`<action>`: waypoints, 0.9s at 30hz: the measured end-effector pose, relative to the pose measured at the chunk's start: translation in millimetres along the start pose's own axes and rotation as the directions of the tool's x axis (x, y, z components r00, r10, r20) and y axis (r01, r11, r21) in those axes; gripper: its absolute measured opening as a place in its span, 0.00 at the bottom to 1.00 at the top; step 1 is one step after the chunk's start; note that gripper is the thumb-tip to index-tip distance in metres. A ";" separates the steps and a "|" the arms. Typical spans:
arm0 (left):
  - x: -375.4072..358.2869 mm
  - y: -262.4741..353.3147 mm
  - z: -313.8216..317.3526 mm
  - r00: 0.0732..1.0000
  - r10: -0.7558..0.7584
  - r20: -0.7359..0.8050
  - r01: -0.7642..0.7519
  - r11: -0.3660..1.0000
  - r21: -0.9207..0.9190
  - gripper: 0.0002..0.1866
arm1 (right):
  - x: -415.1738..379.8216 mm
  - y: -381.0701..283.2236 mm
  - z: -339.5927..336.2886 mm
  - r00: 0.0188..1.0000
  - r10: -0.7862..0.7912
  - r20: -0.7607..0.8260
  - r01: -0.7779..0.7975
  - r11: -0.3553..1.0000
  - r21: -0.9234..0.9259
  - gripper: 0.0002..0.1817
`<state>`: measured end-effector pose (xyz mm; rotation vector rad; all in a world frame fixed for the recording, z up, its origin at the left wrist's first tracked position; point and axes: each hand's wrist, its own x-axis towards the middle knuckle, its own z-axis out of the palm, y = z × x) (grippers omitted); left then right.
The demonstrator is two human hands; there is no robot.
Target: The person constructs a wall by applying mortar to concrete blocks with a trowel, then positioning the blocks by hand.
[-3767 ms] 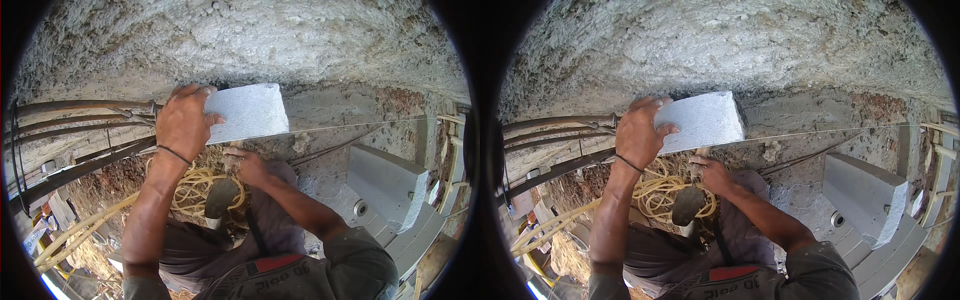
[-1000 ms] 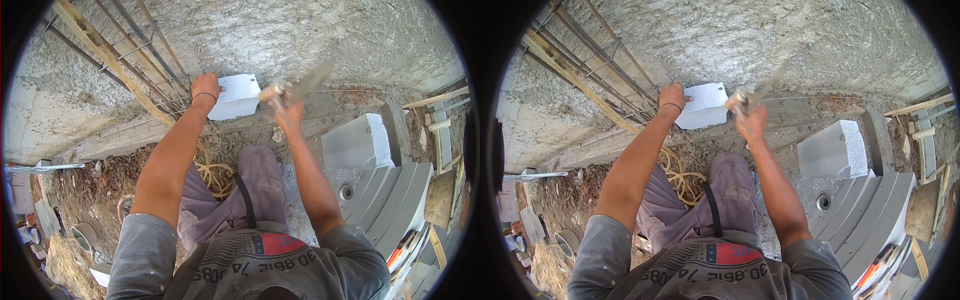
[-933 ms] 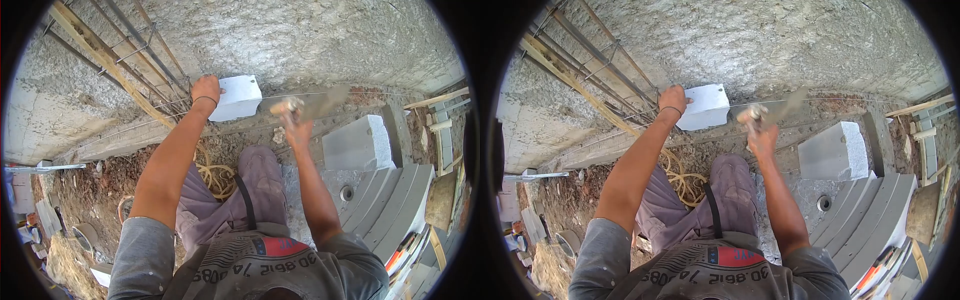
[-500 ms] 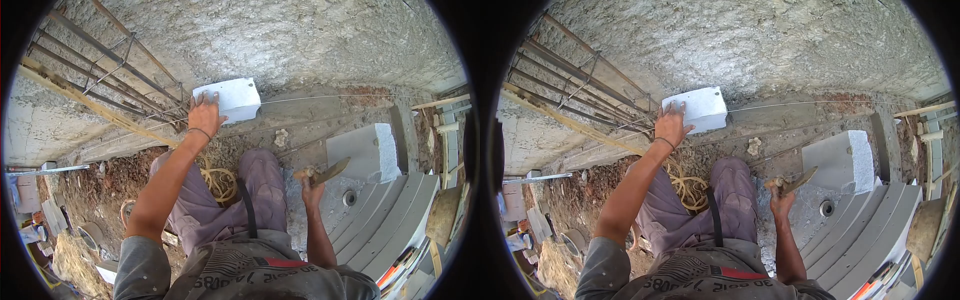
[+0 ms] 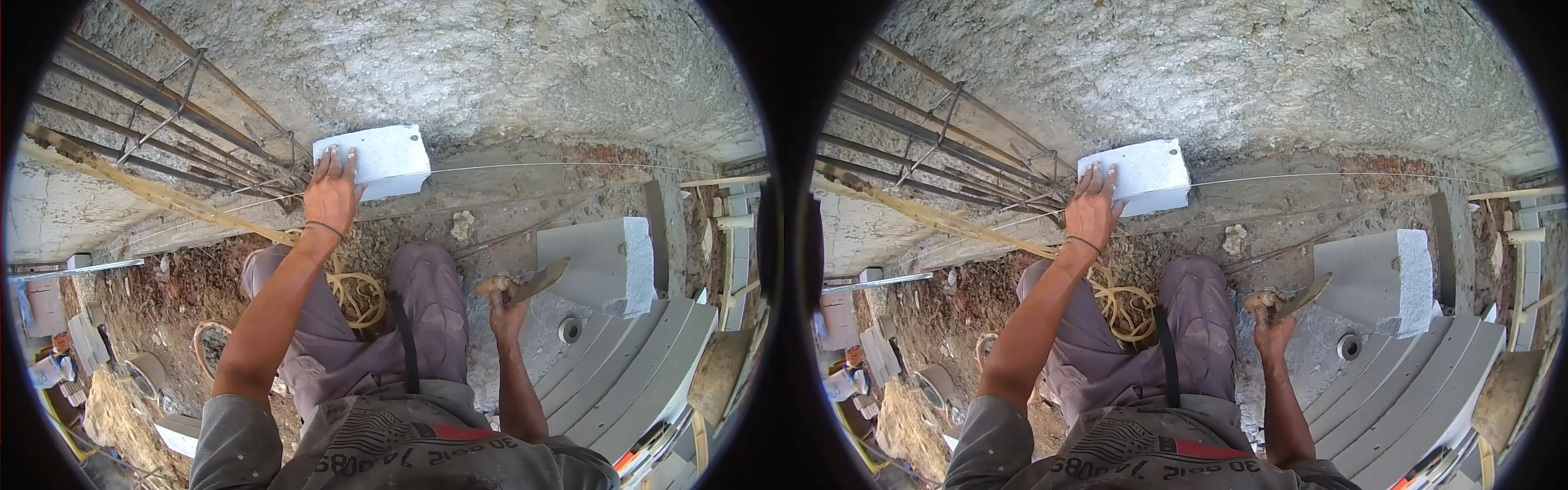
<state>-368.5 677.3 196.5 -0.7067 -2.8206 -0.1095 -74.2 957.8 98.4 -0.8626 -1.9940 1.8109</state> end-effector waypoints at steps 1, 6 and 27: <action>0.2 0.3 -0.8 1.000 -0.004 0.009 0.004 1.000 0.007 0.36 | 0.5 -1.0 0.2 1.000 0.025 -0.003 -0.025 0.999 -0.027 0.14; 0.7 -0.9 2.0 1.000 -0.010 0.013 0.010 1.000 0.005 0.36 | 4.4 3.0 2.3 1.000 -0.002 0.001 0.002 1.000 0.002 0.15; -2.5 1.7 5.7 0.997 -0.051 0.057 0.054 0.997 -0.046 0.38 | 19.5 -128.4 59.5 0.938 -0.121 0.324 0.221 0.930 -0.293 0.20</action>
